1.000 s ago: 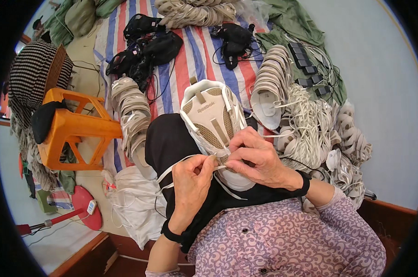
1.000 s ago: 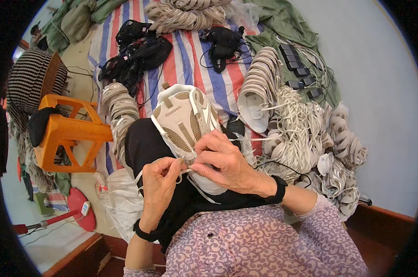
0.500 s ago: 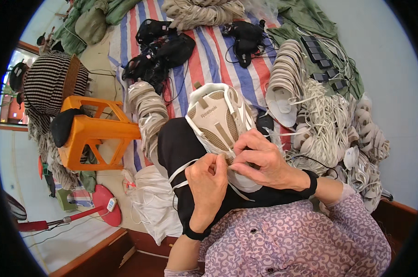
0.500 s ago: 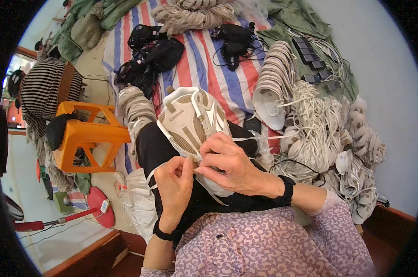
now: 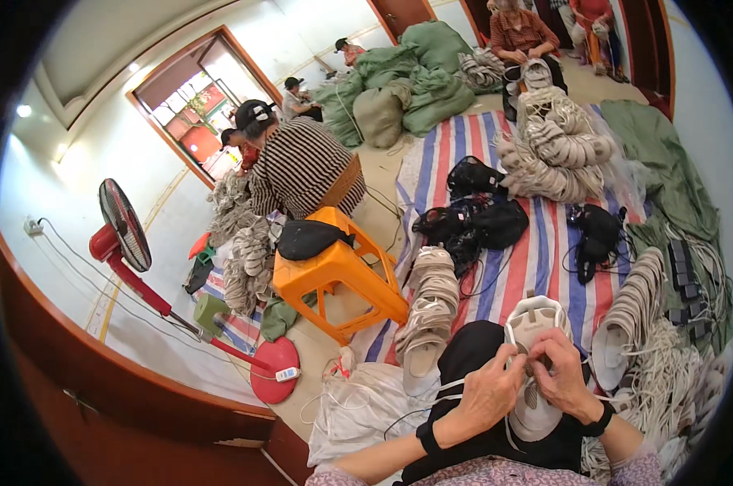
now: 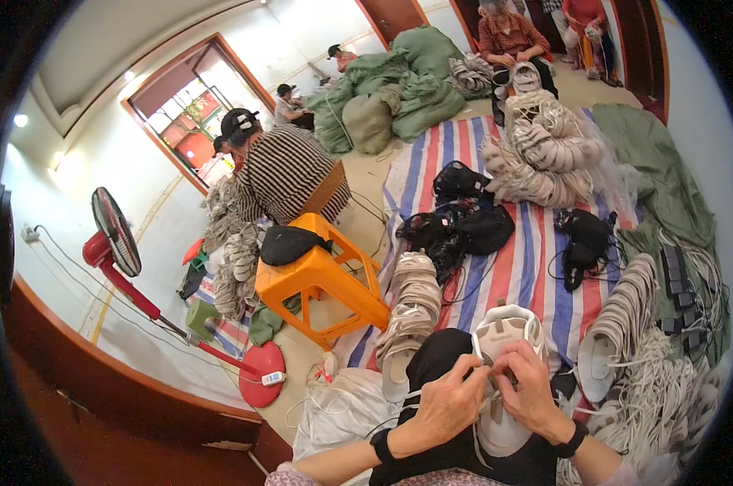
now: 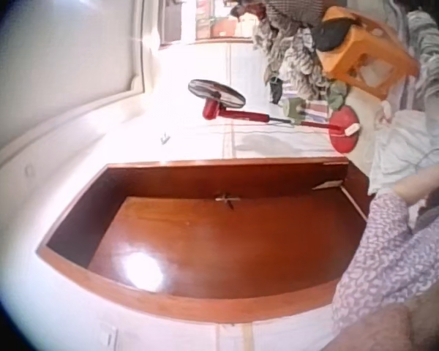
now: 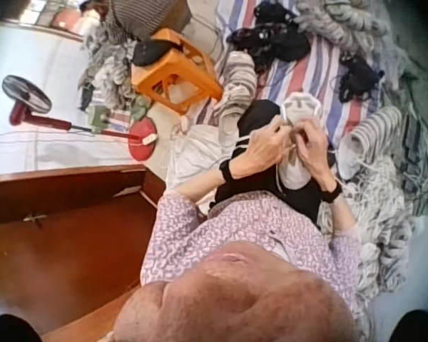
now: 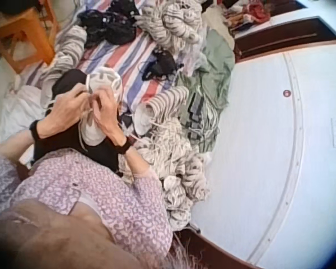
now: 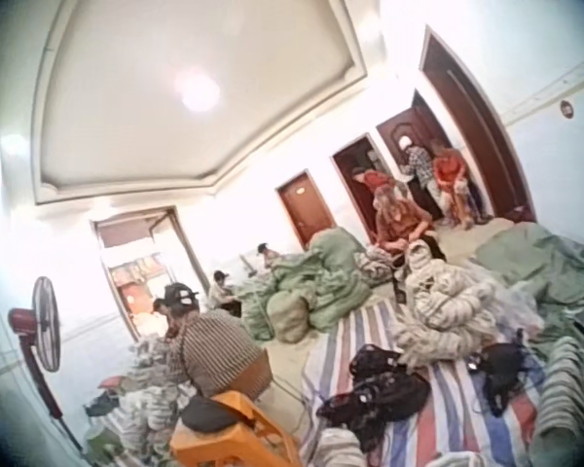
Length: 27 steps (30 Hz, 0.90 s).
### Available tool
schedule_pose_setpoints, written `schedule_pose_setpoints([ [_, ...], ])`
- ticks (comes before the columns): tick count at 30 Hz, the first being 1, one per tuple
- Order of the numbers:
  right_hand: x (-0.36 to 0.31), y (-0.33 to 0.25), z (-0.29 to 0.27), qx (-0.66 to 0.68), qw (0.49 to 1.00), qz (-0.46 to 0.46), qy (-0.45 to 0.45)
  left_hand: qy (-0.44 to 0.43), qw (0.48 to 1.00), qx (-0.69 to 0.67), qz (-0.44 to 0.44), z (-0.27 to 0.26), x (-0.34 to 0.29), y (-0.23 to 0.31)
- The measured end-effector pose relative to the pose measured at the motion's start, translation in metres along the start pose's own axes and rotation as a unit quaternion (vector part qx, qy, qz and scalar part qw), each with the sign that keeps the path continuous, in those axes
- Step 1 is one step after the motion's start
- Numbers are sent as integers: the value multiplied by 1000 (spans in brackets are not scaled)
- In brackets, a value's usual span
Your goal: Lacing a pair of white and tan sneakers.
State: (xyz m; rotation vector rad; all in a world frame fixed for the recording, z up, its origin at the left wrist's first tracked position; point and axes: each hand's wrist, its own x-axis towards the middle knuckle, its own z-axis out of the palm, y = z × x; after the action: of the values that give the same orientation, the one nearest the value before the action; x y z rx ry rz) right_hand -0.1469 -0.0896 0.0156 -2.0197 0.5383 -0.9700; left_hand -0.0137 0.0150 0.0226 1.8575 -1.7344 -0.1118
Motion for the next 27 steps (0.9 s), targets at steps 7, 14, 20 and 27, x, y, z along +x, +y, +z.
schedule_pose_setpoints([
  [7, -5, 3, -2, -16, 999, 27, -36, -71, 983, -40, 167, 1, 19, -32],
  [14, 1, 0, -6, -12, 984, 10, -177, -163, 946, -213, 184, -5, 23, -59],
  [20, 11, 4, -4, -45, 970, -1, -239, -137, 939, -262, 174, 10, 17, -73],
  [27, 21, 4, -4, -63, 954, 1, -294, -120, 947, -259, 151, 19, 10, -71],
])
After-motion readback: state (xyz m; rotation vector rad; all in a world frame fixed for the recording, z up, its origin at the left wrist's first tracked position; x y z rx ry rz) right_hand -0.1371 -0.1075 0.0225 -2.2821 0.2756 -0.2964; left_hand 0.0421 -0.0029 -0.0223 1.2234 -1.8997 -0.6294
